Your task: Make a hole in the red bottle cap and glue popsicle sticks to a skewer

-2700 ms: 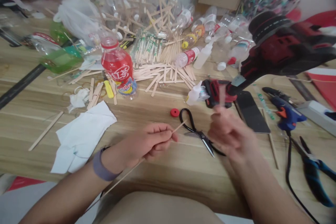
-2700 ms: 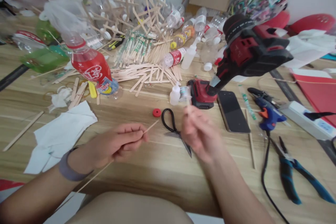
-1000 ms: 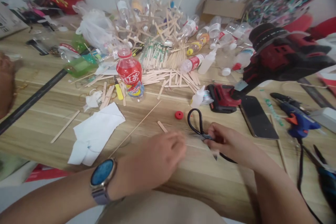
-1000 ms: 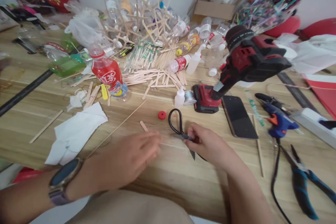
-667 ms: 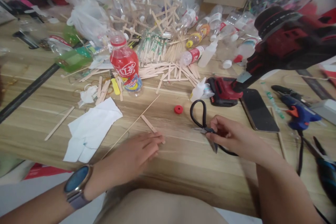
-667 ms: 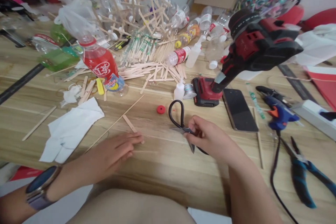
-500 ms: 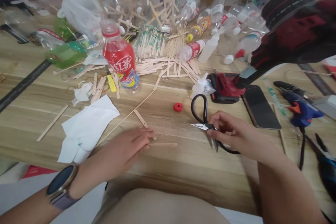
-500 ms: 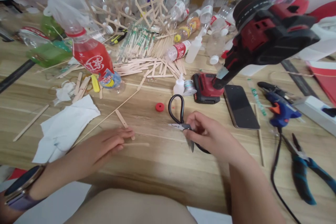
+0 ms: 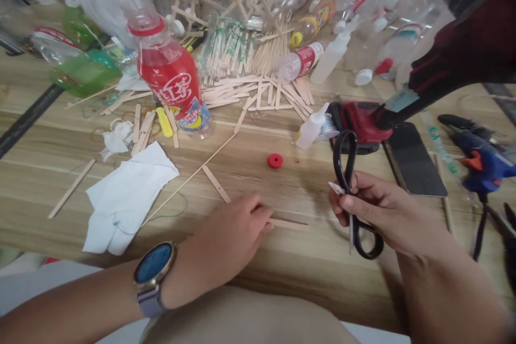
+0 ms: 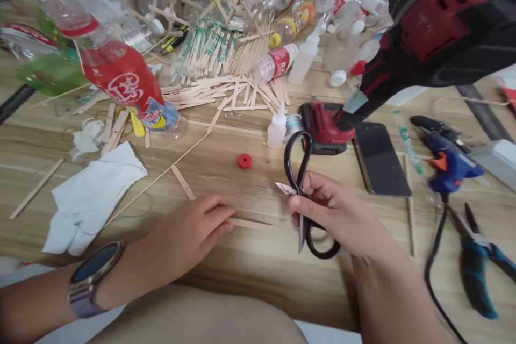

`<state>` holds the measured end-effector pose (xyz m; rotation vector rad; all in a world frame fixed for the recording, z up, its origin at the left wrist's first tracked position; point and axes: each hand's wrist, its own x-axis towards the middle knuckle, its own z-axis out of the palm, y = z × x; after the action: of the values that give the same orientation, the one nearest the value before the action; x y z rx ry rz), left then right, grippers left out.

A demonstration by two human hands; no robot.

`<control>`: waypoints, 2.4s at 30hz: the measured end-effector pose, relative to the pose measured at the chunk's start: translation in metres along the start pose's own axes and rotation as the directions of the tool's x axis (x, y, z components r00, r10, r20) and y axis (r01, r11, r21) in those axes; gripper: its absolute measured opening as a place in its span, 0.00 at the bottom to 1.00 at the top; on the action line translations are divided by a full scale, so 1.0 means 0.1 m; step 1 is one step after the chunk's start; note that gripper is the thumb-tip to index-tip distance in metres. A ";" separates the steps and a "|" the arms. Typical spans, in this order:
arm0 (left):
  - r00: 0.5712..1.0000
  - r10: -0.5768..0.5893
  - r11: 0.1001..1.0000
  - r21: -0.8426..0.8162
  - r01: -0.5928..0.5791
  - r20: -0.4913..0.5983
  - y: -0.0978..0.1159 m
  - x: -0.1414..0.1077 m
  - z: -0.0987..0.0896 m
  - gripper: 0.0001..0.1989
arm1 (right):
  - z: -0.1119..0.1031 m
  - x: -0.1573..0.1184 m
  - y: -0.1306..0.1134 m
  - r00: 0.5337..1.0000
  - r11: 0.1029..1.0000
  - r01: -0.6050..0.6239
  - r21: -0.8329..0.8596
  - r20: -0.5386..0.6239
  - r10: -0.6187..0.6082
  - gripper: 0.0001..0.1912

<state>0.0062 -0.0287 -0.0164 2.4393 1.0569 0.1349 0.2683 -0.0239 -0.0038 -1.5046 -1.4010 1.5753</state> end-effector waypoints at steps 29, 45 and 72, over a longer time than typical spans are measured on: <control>0.967 0.253 0.919 0.318 -0.232 -0.023 -0.01 -0.34 0.38 0.20 | 0.56 0.03 -0.23 0.987 0.091 0.161 -0.983 0.161 -0.011 0.08; 0.964 0.265 0.899 0.369 -0.234 -0.035 0.00 -0.33 0.35 0.20 | 0.58 0.05 -0.27 0.982 0.025 0.184 -0.983 0.185 0.044 0.08; 0.937 0.325 0.880 0.406 -0.249 -0.130 0.08 -0.27 0.38 0.13 | 0.65 0.37 -0.61 0.847 -0.022 0.455 -0.890 0.425 0.321 0.10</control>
<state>0.0032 -0.0671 -0.0438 2.9883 0.8504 0.2945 0.1825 0.0085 0.0275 -1.4923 -3.4712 0.5826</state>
